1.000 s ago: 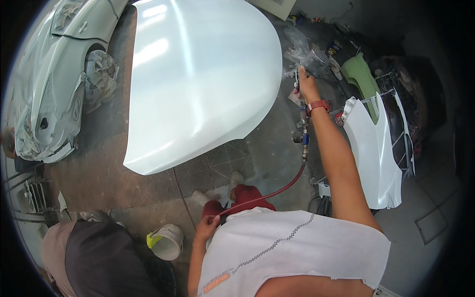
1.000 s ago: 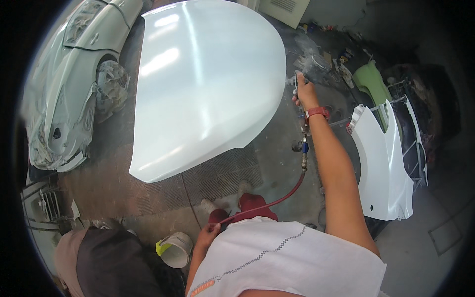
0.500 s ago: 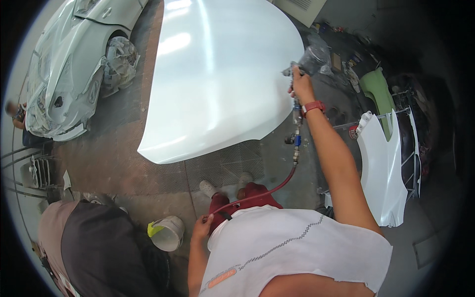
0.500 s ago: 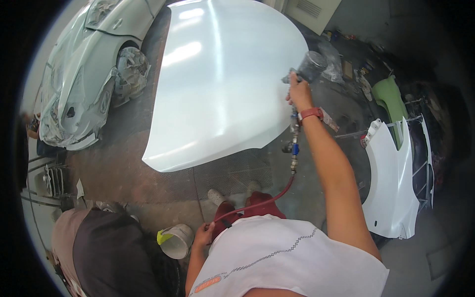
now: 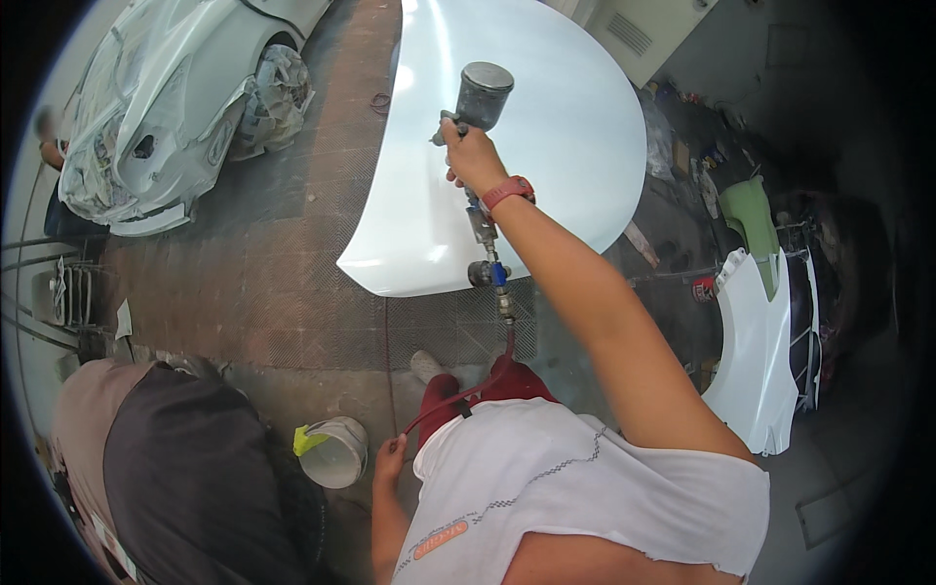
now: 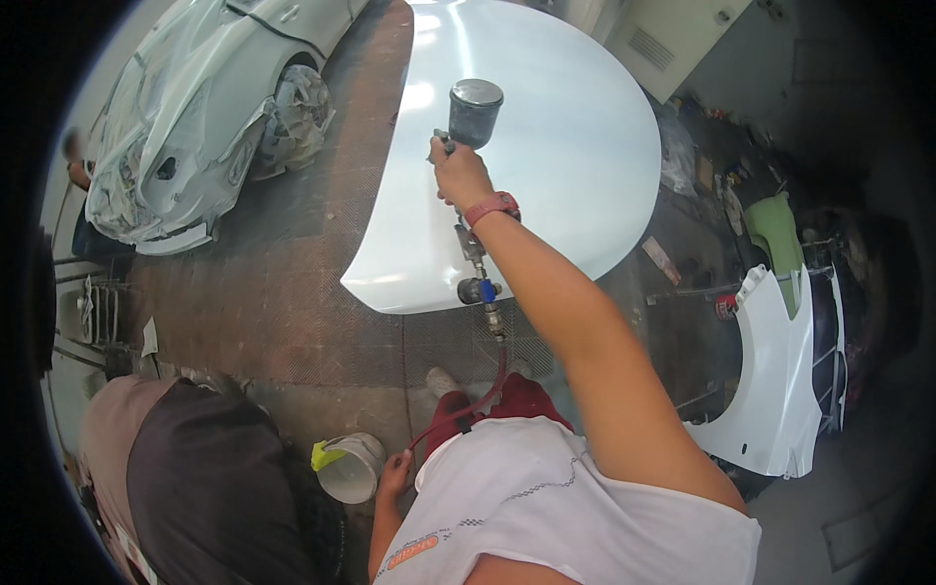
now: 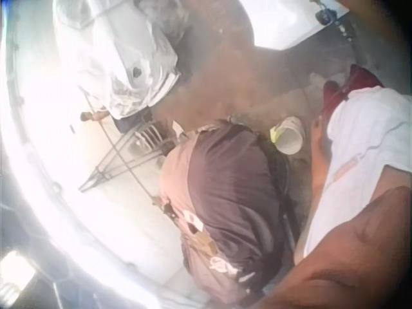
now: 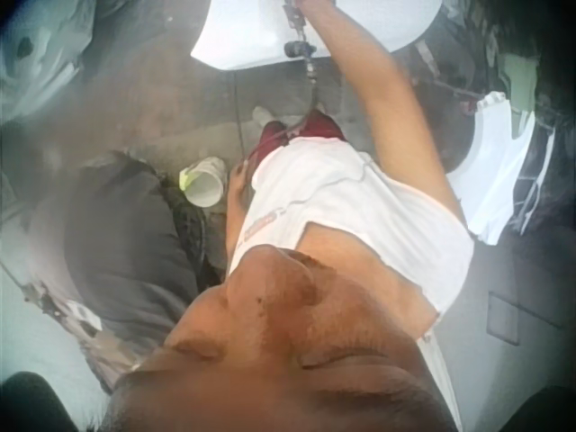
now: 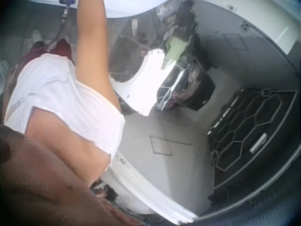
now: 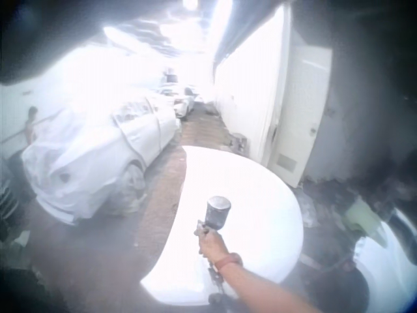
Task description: The person prepares white paint by pouring it into a spray gun cup, then walks to a white car hood and applies multiple coats of paint using the spray gun. The person moves around the hood to cover different areas evenly.
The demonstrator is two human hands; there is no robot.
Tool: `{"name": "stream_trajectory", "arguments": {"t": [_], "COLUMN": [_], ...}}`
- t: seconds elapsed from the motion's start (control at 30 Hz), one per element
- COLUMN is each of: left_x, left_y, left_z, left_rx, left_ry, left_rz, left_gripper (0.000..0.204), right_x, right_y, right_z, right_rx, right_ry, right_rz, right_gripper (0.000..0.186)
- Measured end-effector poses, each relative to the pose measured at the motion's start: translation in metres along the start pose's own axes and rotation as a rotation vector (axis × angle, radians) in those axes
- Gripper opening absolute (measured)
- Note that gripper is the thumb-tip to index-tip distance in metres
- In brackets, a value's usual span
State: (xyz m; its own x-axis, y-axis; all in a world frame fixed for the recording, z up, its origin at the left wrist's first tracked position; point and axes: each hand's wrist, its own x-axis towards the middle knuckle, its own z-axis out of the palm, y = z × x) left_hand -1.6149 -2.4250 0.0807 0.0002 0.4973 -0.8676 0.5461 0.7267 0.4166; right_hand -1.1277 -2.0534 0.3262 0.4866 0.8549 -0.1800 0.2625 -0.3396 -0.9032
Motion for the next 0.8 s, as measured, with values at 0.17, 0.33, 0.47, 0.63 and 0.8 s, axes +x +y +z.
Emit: {"name": "stream_trajectory", "arguments": {"t": [0.17,0.33,0.47,0.63,0.8], "left_x": [0.009,0.023,0.021,0.022,0.020], "left_y": [-0.017,-0.006,0.036,0.098,0.149], "left_z": [-0.031,-0.037,-0.019,0.028,0.088], "left_rx": [-0.006,-0.022,0.068,0.236,0.385], "left_ry": [0.035,-0.001,-0.052,-0.161,-0.258], "left_rz": [0.025,0.060,0.132,0.180,0.208], "left_gripper": [0.071,0.071,0.071,0.076,0.083], "right_x": [0.009,0.026,0.026,0.014,0.004], "right_y": [-0.021,-0.012,0.019,0.071,0.122], "right_z": [0.048,0.026,-0.042,-0.158,-0.273], "right_rx": [0.118,0.102,-0.032,-0.068,-0.078], "right_ry": [-0.052,0.029,0.132,0.221,0.338], "right_rz": [0.003,0.027,0.020,0.087,0.162], "right_gripper": [0.061,0.065,0.064,0.060,0.057]}}
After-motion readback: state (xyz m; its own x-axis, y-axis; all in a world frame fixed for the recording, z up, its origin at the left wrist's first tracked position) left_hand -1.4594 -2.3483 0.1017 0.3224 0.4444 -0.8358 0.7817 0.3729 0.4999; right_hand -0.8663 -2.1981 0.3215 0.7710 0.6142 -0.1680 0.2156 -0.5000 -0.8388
